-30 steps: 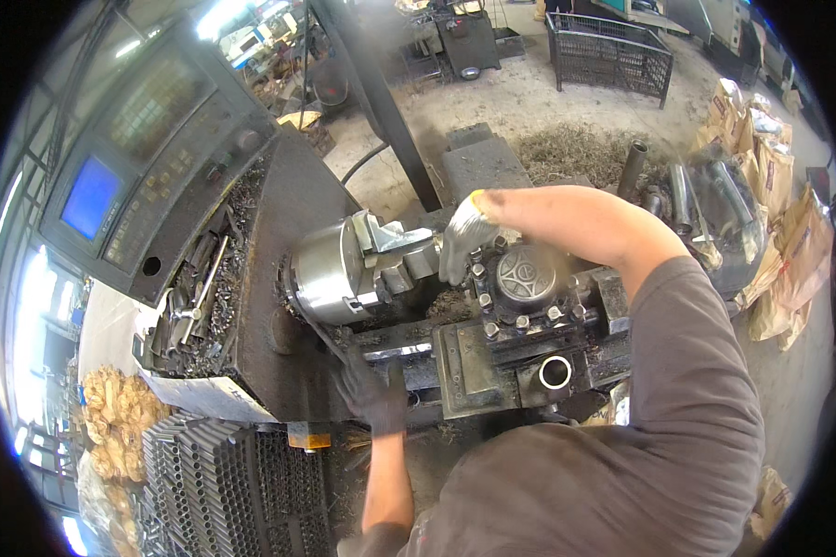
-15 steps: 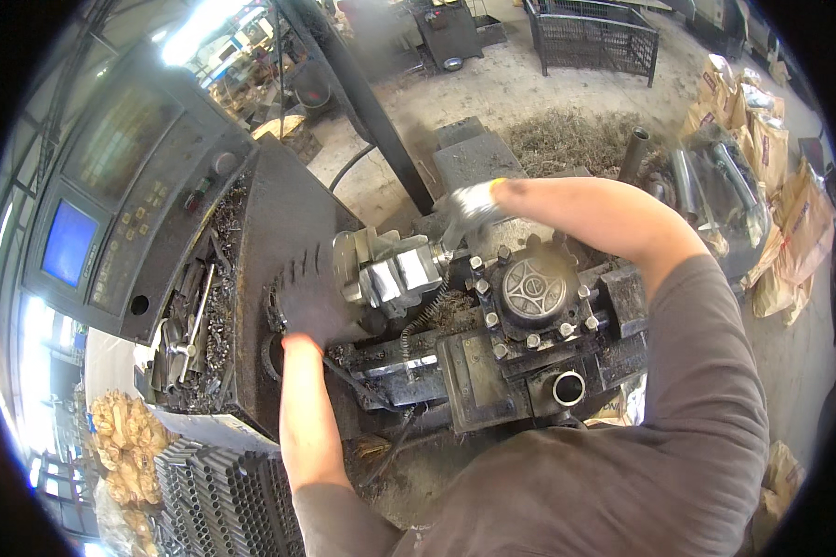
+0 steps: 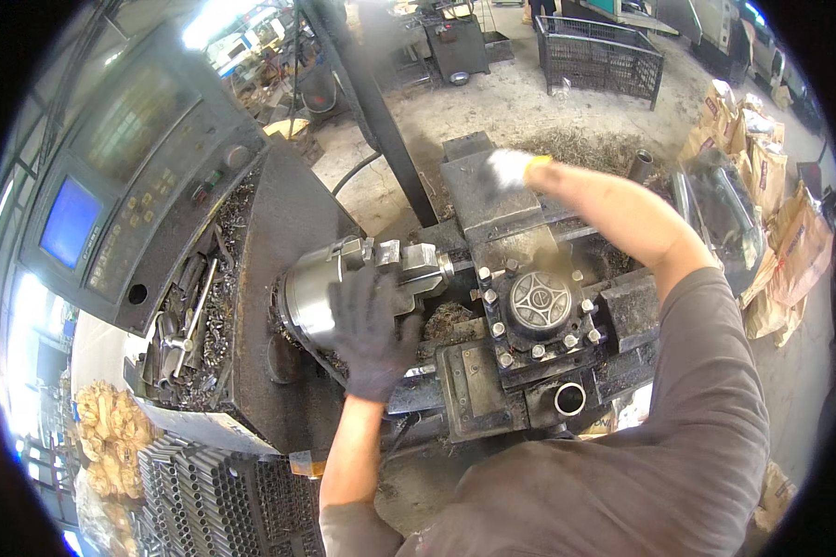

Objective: The person repeatedly loads metal tubes into a lathe chuck, secures them, and removes them after machining. They then place the processed tubes into a sack and carry the sack to a pile of other sacks. The person wears gloves and works in a metal fabrication workshop.

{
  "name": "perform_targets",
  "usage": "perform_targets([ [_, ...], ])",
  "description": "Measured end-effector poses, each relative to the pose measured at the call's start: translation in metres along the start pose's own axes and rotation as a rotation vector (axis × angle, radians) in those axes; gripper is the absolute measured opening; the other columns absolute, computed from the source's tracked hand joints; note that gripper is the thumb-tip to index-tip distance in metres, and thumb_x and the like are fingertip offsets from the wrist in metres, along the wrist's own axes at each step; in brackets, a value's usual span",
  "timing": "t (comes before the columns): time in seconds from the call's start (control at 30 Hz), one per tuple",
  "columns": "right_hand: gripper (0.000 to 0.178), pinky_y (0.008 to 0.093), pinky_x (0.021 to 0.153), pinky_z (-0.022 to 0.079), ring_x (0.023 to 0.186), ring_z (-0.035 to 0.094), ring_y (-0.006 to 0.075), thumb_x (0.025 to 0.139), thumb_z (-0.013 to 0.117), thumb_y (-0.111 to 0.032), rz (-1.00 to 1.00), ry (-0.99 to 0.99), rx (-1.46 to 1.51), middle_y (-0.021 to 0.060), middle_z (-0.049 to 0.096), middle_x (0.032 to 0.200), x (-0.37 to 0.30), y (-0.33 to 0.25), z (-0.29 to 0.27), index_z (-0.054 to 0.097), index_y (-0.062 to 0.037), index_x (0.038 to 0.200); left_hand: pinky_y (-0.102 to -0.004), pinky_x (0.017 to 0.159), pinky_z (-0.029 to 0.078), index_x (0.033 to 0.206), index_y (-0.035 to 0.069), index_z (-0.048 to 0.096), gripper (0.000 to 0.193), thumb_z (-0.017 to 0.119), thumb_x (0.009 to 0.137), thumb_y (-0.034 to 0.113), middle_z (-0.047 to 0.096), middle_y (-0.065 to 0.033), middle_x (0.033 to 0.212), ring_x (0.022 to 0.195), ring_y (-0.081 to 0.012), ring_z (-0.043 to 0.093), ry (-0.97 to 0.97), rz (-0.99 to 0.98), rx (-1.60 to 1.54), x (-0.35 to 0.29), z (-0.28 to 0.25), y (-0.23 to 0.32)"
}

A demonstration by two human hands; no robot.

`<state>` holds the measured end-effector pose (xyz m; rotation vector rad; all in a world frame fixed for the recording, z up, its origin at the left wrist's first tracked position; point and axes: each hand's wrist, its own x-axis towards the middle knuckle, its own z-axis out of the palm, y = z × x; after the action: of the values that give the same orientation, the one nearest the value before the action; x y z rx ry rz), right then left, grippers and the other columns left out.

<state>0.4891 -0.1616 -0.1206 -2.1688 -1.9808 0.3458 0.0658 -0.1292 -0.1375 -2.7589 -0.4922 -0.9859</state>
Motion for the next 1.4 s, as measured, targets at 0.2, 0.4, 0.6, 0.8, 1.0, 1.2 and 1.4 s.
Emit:
perform_targets([
  [0.2,0.031,0.0389,0.075,0.059,0.086,0.073,0.0216,0.089,0.079,-0.029,-0.358,-0.509,0.043,0.0096,0.079,0.098,0.038,-0.097,0.096,0.080,-0.0106,0.114,-0.0613,0.120,0.032,0.138,0.006,0.058,0.070,0.080,0.081,0.040,0.056,-0.0193,0.137,0.136,-0.0396,0.048,-0.107,0.112,0.074,0.047,0.063,0.029],
  [0.4,0.031,0.0415,0.072,0.056,0.078,0.070,0.0236,0.090,0.077,-0.034,-0.266,-0.493,-0.116,0.0112,0.077,0.091,-0.013,-0.041,0.035,0.079,-0.0085,0.108,-0.0624,0.124,0.027,0.130,0.012,0.065,0.060,0.081,0.079,0.040,0.057,-0.0177,0.134,0.138,-0.0400,0.047,-0.174,-0.033,0.079,0.047,0.088,0.028],
  [0.6,0.041,0.0434,0.069,0.055,0.073,0.069,0.0251,0.092,0.076,-0.043,-0.122,-0.521,0.044,0.0126,0.076,0.087,0.004,-0.093,0.043,0.079,-0.0039,0.105,-0.0639,0.125,0.024,0.132,0.014,0.061,0.065,0.083,0.073,0.033,0.053,-0.0232,0.143,0.143,-0.0436,0.044,-0.163,-0.074,0.052,0.044,0.092,0.030],
  [0.8,0.023,0.0420,0.061,0.053,0.063,0.067,0.0280,0.084,0.079,-0.025,0.080,-0.172,-0.197,0.0146,0.074,0.076,-0.094,-0.002,0.011,0.077,-0.0028,0.089,-0.0617,0.126,0.025,0.138,0.021,0.060,0.062,0.077,0.080,0.037,0.053,-0.0214,0.149,0.147,-0.0453,0.042,-0.241,-0.102,0.158,0.039,0.107,0.031],
  [1.0,0.044,0.0369,0.071,0.057,0.081,0.071,0.0187,0.085,0.078,-0.017,0.681,0.583,0.431,0.0088,0.072,0.087,-0.435,0.029,0.080,0.069,0.0012,0.124,-0.0622,0.121,0.034,0.134,0.016,0.065,0.058,0.076,0.084,0.045,0.061,-0.0153,0.140,0.137,-0.0376,0.054,-0.024,0.105,0.281,0.038,0.106,0.032],
  [1.2,0.035,0.0387,0.076,0.058,0.080,0.071,0.0242,0.096,0.065,-0.033,1.455,0.048,0.585,0.0118,0.074,0.093,-0.589,0.002,0.293,0.070,-0.0079,0.120,-0.0628,0.121,0.032,0.141,0.017,0.062,0.069,0.080,0.081,0.047,0.062,-0.0132,0.135,0.131,-0.0356,0.057,0.006,0.109,0.182,0.045,0.096,0.037],
  [1.4,0.042,0.0360,0.089,0.058,0.100,0.074,0.0198,0.089,0.067,-0.012,0.661,0.501,0.535,0.0138,0.078,0.113,-0.515,-0.057,0.172,0.071,-0.0059,0.130,-0.0570,0.114,0.043,0.143,0.005,0.058,0.056,0.072,0.098,0.035,0.063,-0.0196,0.141,0.131,-0.0395,0.059,0.180,0.117,-0.193,0.009,0.051,0.054],
])
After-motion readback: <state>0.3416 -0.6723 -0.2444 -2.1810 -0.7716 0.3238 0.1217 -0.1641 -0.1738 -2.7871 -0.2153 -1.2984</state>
